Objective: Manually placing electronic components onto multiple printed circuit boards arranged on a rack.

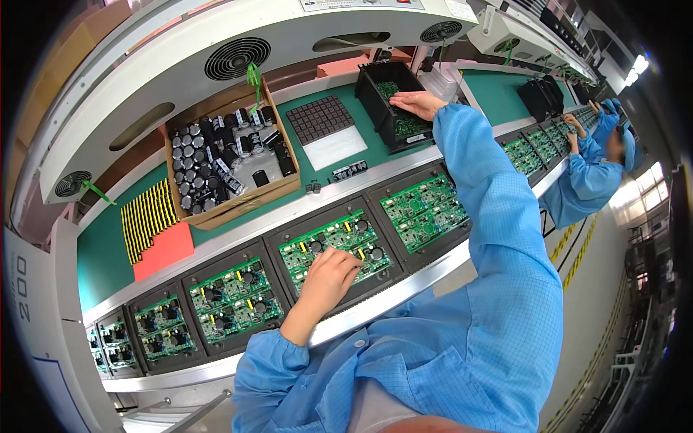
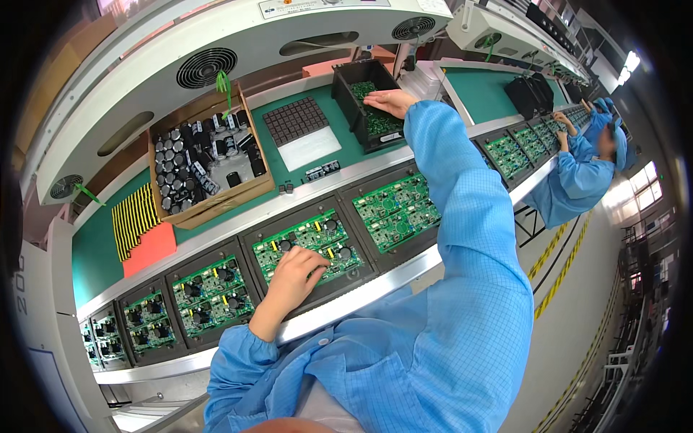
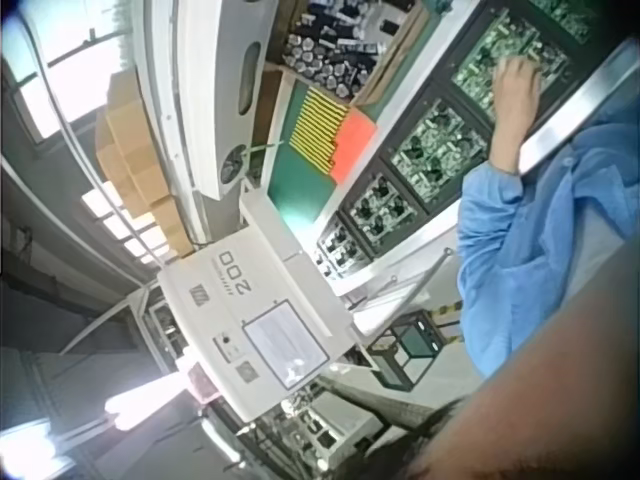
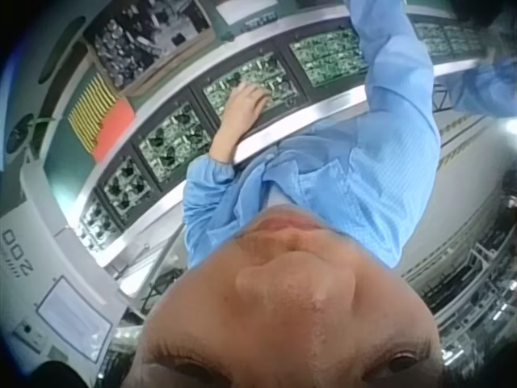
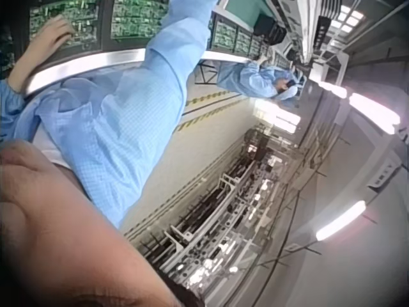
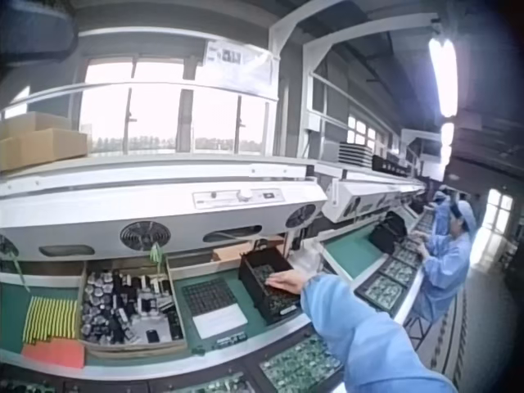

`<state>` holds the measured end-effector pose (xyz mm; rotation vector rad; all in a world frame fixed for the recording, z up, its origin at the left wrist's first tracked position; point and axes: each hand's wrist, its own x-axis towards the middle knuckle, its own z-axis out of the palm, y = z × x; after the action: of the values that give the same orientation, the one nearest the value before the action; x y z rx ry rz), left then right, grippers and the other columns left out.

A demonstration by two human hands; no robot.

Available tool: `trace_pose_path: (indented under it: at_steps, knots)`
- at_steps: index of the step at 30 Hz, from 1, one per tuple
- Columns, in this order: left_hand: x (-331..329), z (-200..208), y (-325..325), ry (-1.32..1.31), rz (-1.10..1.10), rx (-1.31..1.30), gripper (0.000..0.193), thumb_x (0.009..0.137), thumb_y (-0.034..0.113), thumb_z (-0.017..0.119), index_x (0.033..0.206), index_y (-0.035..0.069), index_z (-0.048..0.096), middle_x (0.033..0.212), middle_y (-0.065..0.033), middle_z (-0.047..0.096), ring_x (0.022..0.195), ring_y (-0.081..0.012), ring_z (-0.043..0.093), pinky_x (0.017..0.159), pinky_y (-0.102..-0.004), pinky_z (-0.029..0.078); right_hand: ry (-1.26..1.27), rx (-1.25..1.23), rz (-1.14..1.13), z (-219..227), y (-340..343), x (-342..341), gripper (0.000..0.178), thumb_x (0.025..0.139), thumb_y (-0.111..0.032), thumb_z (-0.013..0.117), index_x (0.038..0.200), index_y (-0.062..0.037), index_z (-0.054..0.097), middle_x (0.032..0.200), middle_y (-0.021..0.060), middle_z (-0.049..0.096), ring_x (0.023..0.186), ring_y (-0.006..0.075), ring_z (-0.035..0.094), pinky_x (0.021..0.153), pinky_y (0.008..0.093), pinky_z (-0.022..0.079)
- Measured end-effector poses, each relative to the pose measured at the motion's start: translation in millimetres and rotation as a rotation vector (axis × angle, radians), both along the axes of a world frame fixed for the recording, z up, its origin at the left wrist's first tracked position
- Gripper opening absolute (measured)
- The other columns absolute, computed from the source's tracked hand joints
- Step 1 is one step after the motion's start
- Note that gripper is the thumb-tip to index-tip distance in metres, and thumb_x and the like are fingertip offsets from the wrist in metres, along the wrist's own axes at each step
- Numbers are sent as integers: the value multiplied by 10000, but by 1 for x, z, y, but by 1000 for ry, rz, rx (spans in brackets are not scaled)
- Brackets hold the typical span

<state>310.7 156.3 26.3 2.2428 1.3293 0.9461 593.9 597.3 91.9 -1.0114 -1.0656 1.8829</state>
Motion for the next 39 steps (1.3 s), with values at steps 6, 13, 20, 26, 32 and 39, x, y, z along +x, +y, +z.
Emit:
trace_pose_path:
  at_steps: [6,13,20,26,32,39]
  knots:
    - [3,-1,4,2,-8,8,107,890,117,745,996,102,736,986,-33,692,1004,-252,620,904,-395,510,-109,51,-20,7,-10,4,434,1046,91,427,1462,198,361,1507,327,444,1393,385,507,1176,354,480]
    - [7,0,4,-28,-63,16,103,886,96,741,989,100,748,968,-45,709,968,-256,642,882,-389,511,-116,122,-25,14,-34,11,426,1054,76,420,1450,220,354,1443,353,502,1369,399,532,1185,377,471]
    - [10,6,5,-93,-74,-8,94,848,39,759,939,64,753,947,-78,734,923,-284,658,844,-393,512,258,184,-127,-5,-100,43,514,1063,1,494,1512,160,300,1537,285,425,1429,367,467,1235,369,403]
    - [15,48,-19,-136,-159,-151,117,824,-5,754,927,50,763,938,-91,738,935,-286,677,856,-387,516,347,254,-88,-38,-211,91,672,1016,-86,635,1537,144,278,1569,263,413,1457,320,445,1249,343,355]
    - [23,113,22,119,-249,-87,81,810,31,766,886,58,757,888,-82,730,858,-288,658,762,-404,506,387,176,-305,-82,-281,151,639,1026,-169,658,1529,80,352,1479,215,516,1360,271,546,1130,318,481]
    - [74,93,217,295,-269,192,171,899,112,674,1064,73,699,1025,-114,689,995,-343,625,877,-460,507,514,349,-461,-108,-273,172,348,1057,-214,616,1370,-67,579,1221,82,704,947,203,718,804,315,606]
